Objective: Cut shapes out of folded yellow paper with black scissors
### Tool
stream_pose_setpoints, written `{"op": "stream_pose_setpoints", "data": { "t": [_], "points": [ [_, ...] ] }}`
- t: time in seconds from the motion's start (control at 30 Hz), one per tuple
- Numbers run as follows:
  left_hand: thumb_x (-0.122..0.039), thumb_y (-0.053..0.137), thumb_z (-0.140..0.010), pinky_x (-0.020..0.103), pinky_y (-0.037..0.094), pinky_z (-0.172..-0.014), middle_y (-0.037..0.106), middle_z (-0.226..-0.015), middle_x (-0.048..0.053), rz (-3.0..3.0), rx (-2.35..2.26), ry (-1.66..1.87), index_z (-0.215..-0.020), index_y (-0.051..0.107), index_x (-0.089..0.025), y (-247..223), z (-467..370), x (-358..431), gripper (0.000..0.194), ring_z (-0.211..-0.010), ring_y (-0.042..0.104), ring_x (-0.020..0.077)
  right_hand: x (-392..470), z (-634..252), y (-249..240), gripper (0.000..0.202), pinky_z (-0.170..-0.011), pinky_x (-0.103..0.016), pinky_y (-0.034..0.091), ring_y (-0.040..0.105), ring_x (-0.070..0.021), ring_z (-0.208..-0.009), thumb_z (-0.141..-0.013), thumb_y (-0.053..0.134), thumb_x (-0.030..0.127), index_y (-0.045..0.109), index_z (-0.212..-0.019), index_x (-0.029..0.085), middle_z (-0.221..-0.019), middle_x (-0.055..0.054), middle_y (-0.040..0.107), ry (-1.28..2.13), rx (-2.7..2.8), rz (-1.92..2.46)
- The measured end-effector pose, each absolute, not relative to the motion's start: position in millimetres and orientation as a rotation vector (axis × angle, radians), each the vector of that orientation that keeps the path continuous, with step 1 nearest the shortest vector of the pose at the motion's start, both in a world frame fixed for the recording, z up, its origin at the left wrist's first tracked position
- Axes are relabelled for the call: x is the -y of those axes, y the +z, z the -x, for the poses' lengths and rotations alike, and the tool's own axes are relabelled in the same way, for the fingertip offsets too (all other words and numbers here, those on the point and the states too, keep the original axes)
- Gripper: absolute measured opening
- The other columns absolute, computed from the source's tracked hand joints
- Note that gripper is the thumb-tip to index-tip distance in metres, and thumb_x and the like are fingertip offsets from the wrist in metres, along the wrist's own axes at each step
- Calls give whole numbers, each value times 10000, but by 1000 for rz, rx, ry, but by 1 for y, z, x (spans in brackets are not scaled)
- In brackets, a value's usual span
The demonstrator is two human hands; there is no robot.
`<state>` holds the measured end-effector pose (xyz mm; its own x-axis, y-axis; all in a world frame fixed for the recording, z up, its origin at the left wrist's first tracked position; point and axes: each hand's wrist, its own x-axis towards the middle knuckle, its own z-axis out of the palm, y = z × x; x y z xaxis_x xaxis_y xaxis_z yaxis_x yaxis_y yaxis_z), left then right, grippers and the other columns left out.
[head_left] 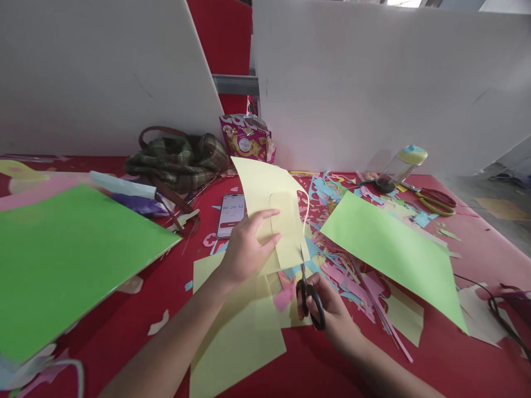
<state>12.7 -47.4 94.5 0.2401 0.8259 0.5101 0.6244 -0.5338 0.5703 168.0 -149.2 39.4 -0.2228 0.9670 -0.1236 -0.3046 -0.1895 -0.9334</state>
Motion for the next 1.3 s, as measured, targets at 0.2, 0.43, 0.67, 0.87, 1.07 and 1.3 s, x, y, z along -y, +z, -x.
{"op": "stream_pose_setpoints", "data": {
  "t": [0.2,0.43,0.67,0.87,1.07,1.3],
  "points": [
    [-199,576,-687,312,449,-841,608,-990,33,-2278,-1358,1180,-972,523,-174,94,-12,47,291,-927,557,168,149,-167,40,279,-484,-209,318,459,-86,-528,-720,561,387,350,-748,207,-638,37,474,1615,995,974],
    [-198,575,-688,324,451,-838,605,-995,29,-2276,-1359,1171,-976,522,-185,94,-11,47,293,-921,561,171,149,-167,40,289,-476,-199,323,451,-78,-518,-719,565,387,337,-746,211,-617,51,446,1616,985,968],
    [-200,578,-685,302,444,-848,601,-999,30,-2264,-1346,1175,-976,523,-173,96,-11,47,297,-928,555,163,149,-168,38,291,-483,-199,314,446,-81,-533,-723,561,391,334,-763,214,-629,45,448,1626,978,953],
    [-199,580,-681,318,453,-835,608,-989,24,-2257,-1353,1143,-966,529,-186,97,-11,47,290,-912,563,167,149,-169,38,291,-578,-250,341,440,-109,-621,-733,537,417,336,-804,219,-696,13,463,1661,1006,831],
    [-190,581,-681,297,448,-840,611,-987,22,-2273,-1293,1099,-977,524,-177,98,-11,47,302,-922,555,155,149,-171,39,281,-625,-269,328,427,-120,-655,-753,507,427,335,-829,218,-730,0,457,1685,1035,765],
    [-197,574,-686,306,443,-842,605,-995,18,-2274,-1260,1060,-984,518,-191,97,-9,46,304,-933,550,159,148,-172,44,276,-632,-269,329,433,-131,-677,-752,500,432,344,-825,217,-753,-10,473,1707,1032,734]
  ]
}}
